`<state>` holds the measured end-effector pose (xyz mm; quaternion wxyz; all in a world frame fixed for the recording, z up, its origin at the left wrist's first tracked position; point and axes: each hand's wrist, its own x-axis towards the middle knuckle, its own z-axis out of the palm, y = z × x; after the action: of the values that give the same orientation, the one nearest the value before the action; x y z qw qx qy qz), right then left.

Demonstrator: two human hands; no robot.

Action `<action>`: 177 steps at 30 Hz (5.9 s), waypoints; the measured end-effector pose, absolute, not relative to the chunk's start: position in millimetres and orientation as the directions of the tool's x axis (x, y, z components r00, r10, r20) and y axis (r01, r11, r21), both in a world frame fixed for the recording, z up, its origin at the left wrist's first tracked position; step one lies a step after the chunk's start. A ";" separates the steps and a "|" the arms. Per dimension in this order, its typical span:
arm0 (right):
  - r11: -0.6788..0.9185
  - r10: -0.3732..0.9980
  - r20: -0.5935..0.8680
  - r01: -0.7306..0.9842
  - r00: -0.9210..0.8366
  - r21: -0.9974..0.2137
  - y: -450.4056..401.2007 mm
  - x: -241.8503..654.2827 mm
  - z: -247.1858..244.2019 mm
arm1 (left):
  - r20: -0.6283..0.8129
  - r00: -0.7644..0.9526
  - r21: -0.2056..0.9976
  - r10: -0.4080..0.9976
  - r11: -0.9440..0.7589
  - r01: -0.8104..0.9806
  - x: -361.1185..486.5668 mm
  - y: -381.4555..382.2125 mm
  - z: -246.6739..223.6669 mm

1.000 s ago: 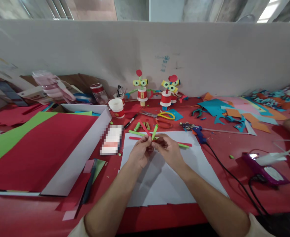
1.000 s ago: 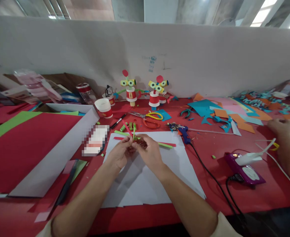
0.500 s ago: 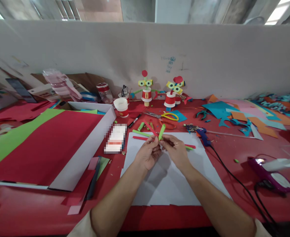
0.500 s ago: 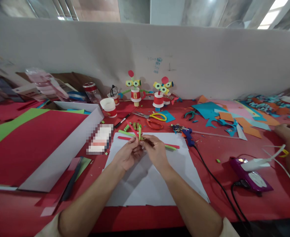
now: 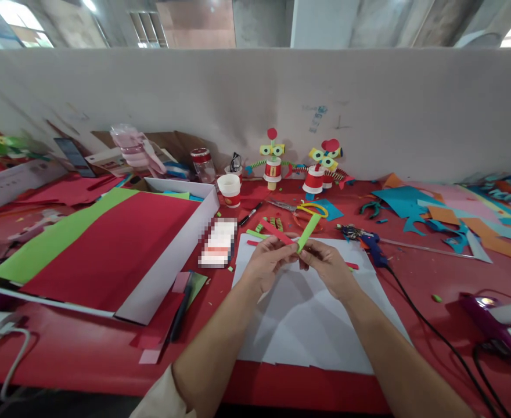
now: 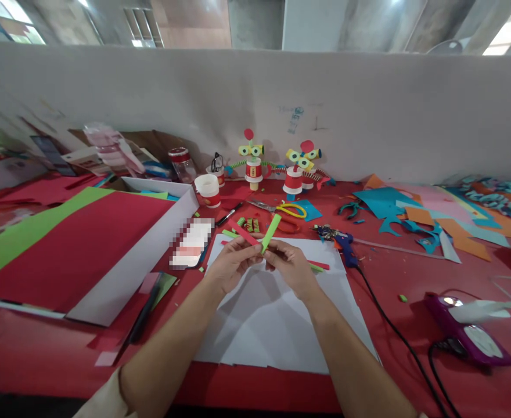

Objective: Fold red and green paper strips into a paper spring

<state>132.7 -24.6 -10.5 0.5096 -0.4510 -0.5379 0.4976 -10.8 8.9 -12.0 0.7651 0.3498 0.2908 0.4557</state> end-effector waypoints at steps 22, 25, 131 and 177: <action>0.109 0.971 0.171 0.328 0.169 -0.939 -26.2 121.0 -30.8 | -0.197 0.129 0.840 0.972 0.235 -0.488 5.6 -0.3 -24.2; 0.108 0.976 0.177 0.412 0.131 -0.905 -26.3 122.5 -29.0 | -0.187 0.128 0.848 0.974 0.225 -0.479 5.5 -0.2 -24.6; 0.124 0.955 0.129 0.036 0.267 -0.992 -31.0 112.1 -21.6 | -0.176 0.389 0.846 0.904 0.342 -0.410 -9.0 13.4 -21.7; 0.485 0.862 0.507 0.339 -0.028 -0.806 -36.3 123.7 -6.3 | -0.306 0.755 0.507 0.580 0.771 -0.386 -22.8 9.2 -18.9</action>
<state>123.7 -36.3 -6.3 0.5364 -0.4450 -0.6744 0.2439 -22.8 9.2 -18.9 0.9126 0.2115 0.2290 0.2645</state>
